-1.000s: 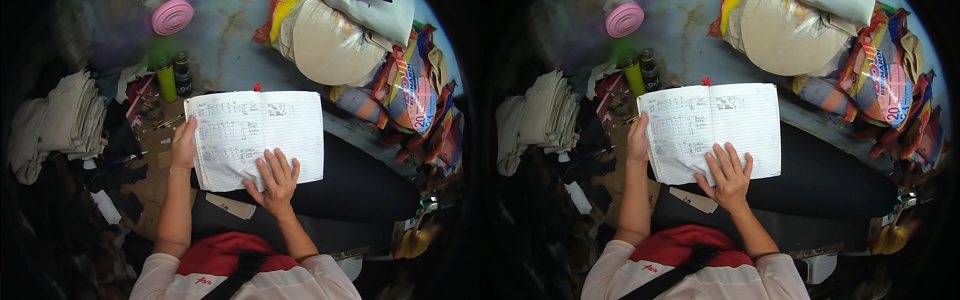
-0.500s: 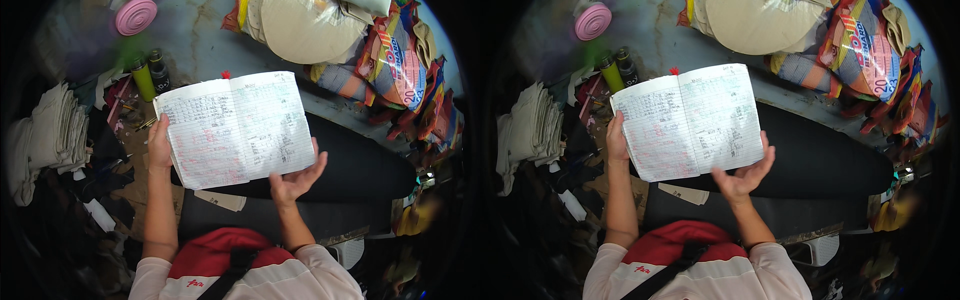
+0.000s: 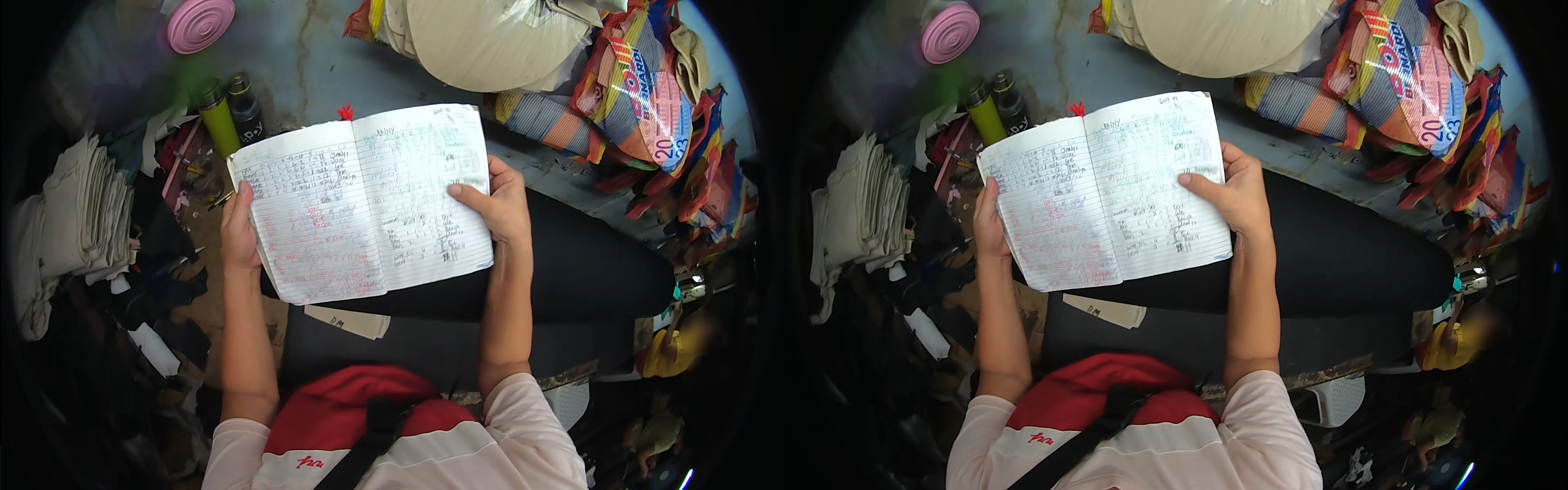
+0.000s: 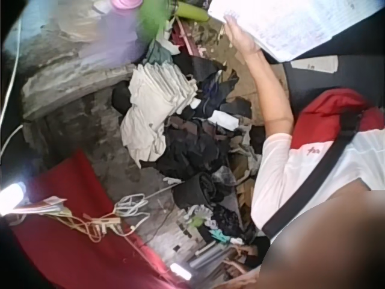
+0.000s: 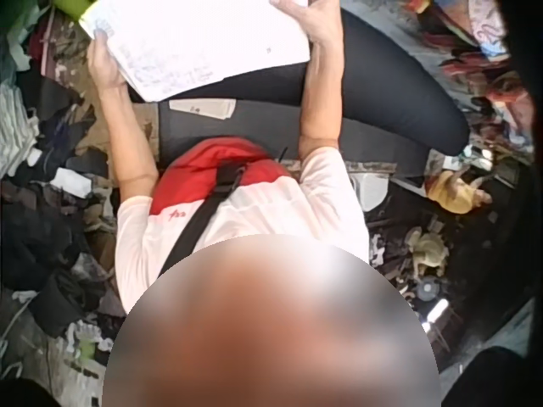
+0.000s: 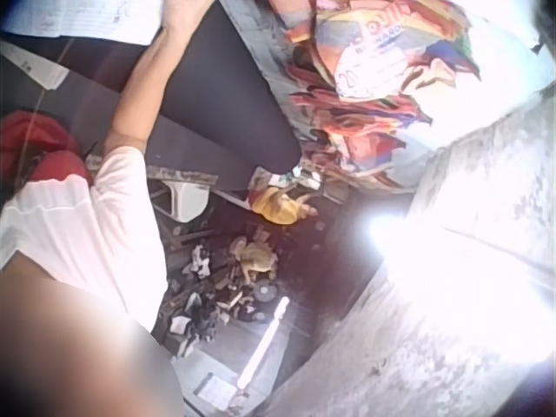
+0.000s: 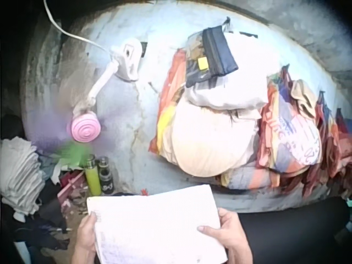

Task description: The person adjusts the head-mounted camera, then unrolls a black fabric roll on a cluttered workbench. They consult a notebook and paper templates, then use a white chalk-like marker to trace multiple pattern outlines onto the fabric.

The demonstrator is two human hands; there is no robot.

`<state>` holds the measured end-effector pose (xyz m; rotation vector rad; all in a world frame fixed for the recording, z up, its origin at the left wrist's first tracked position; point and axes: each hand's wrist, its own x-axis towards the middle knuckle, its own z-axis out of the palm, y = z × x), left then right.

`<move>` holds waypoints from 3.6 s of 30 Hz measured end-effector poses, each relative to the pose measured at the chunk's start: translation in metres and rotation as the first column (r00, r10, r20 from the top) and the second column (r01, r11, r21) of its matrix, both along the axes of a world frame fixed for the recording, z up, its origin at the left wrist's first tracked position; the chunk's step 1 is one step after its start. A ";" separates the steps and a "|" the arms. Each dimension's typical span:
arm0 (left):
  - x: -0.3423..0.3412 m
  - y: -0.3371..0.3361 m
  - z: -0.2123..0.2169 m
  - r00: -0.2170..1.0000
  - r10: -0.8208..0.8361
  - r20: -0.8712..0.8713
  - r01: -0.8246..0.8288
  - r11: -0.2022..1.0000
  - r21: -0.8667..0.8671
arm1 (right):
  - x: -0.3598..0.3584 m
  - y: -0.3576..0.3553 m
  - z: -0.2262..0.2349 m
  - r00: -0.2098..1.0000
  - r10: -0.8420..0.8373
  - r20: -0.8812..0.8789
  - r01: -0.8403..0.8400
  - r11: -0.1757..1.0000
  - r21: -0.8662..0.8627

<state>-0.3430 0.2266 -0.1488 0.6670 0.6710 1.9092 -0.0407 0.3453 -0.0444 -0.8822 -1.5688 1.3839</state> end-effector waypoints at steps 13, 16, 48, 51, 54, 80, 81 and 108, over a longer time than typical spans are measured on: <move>-0.006 0.003 -0.010 0.996 -0.057 0.061 0.054 0.997 0.060 | 0.013 0.005 -0.017 0.969 0.175 -0.176 -0.183 0.983 -0.027; -0.006 0.003 -0.009 0.996 -0.063 0.070 0.059 0.996 0.062 | 0.014 0.007 -0.018 0.963 0.208 -0.170 -0.216 0.976 -0.032; -0.005 0.002 -0.009 0.991 -0.085 0.107 0.075 0.993 0.094 | 0.014 0.012 -0.020 0.959 0.256 -0.122 -0.261 0.965 -0.028; -0.006 0.002 -0.011 0.987 -0.100 0.129 0.087 0.991 0.102 | 0.015 0.012 -0.021 0.955 0.275 -0.114 -0.280 0.960 -0.030; -0.007 0.002 -0.013 0.989 -0.091 0.117 0.079 0.992 0.102 | 0.016 0.013 -0.022 0.954 0.280 -0.103 -0.286 0.957 -0.044; -0.008 0.006 -0.014 0.981 -0.129 0.147 0.111 0.986 0.125 | 0.017 0.020 -0.021 0.949 0.306 -0.078 -0.310 0.950 -0.047; -0.008 0.006 -0.014 0.982 -0.113 0.149 0.096 0.989 0.116 | 0.017 0.020 -0.021 0.950 0.305 -0.074 -0.309 0.950 -0.046; -0.039 -0.052 -0.016 0.983 0.169 0.071 -0.160 0.980 -0.115 | 0.008 0.028 -0.020 0.931 0.361 -0.059 -0.349 0.925 0.153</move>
